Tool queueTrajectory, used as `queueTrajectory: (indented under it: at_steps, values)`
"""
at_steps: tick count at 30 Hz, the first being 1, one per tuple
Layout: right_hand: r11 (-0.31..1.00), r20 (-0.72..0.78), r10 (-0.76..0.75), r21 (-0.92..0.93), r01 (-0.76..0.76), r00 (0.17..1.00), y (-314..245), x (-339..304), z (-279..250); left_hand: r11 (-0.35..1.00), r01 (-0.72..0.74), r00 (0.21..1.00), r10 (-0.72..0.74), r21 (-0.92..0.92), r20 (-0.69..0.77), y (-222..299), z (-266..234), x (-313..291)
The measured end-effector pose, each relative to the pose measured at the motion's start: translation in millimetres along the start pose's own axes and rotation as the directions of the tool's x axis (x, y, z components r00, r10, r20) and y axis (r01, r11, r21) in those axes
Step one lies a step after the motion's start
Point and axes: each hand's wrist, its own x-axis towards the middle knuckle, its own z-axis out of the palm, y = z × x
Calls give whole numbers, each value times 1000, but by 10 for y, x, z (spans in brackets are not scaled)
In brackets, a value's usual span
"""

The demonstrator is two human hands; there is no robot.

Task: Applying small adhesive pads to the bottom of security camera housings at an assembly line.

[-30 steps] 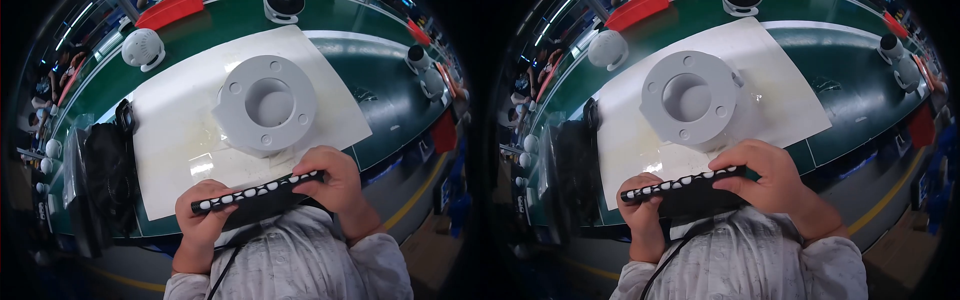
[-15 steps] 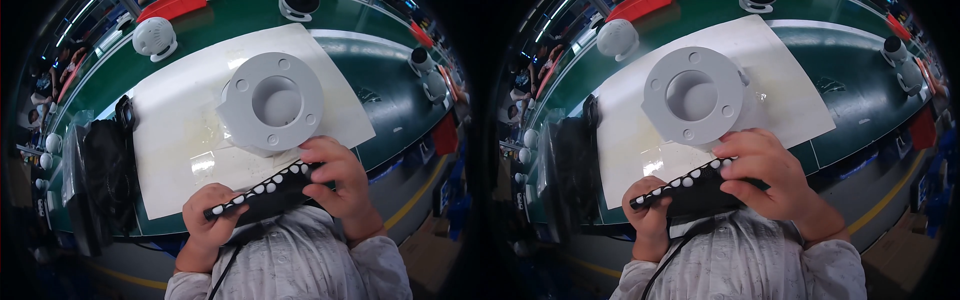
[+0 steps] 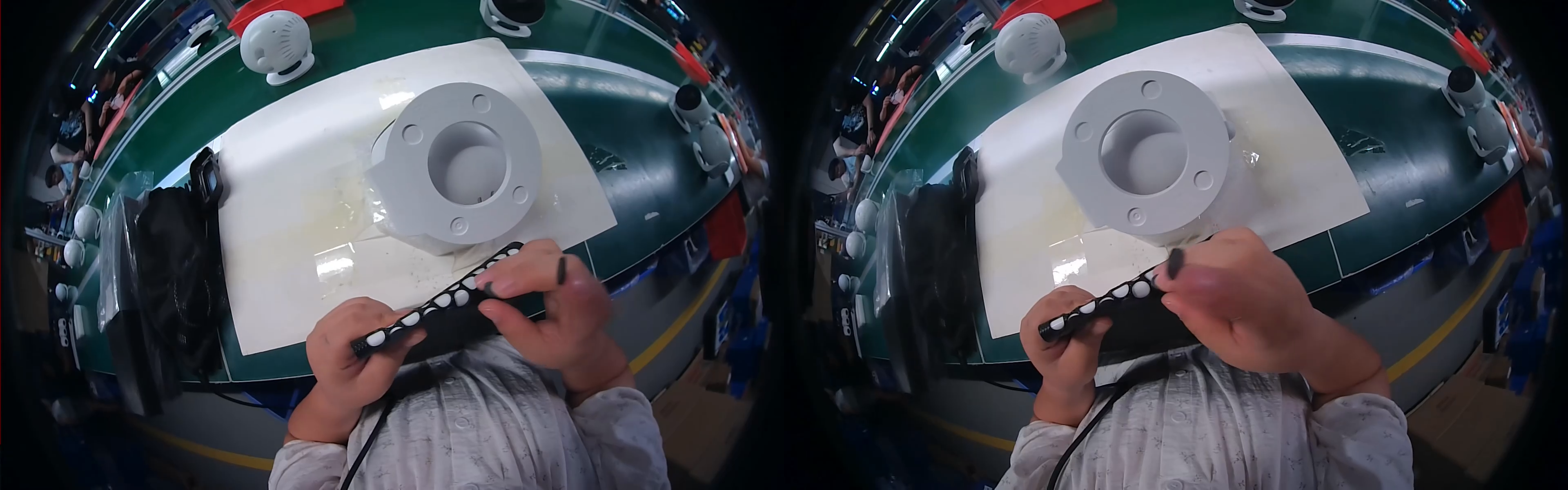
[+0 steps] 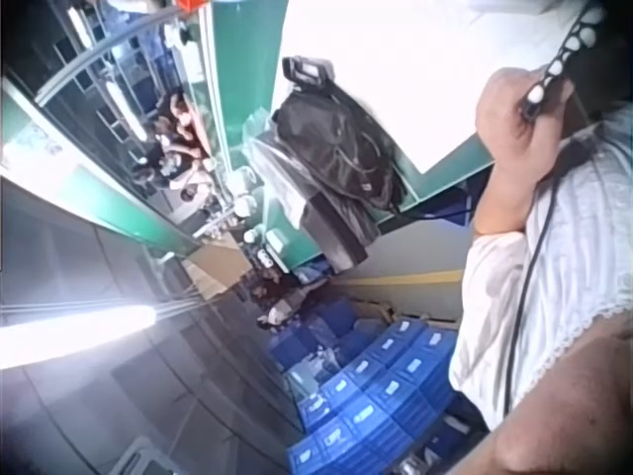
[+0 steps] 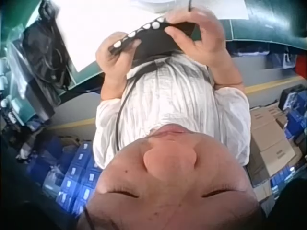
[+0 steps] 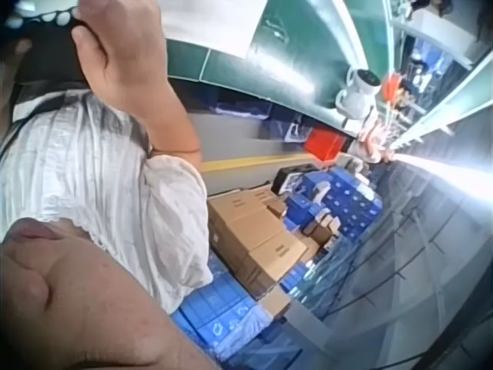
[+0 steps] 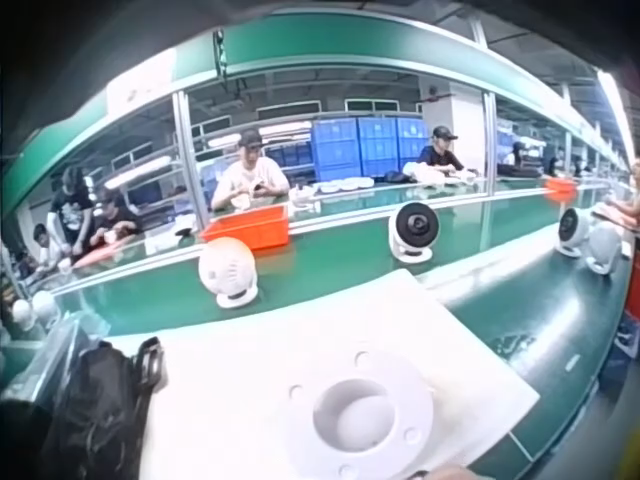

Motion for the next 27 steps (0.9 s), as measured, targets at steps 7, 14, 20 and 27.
queueTrajectory:
  at_steps: [7,14,20,27]
  values:
    - [998,-75,-7,57,11,997,20,-67,22,1000,-19,999,18,16,28,51,48,59]
    - [994,68,-100,52,97,993,-190,178,38,992,-120,992,119,26,41,88,87,114]
    - [993,-184,-39,102,58,982,-37,511,-211,991,27,991,-44,133,127,131,57,135]
    - [999,-70,-30,-17,29,997,248,973,-302,999,39,991,-42,21,130,18,237,161]
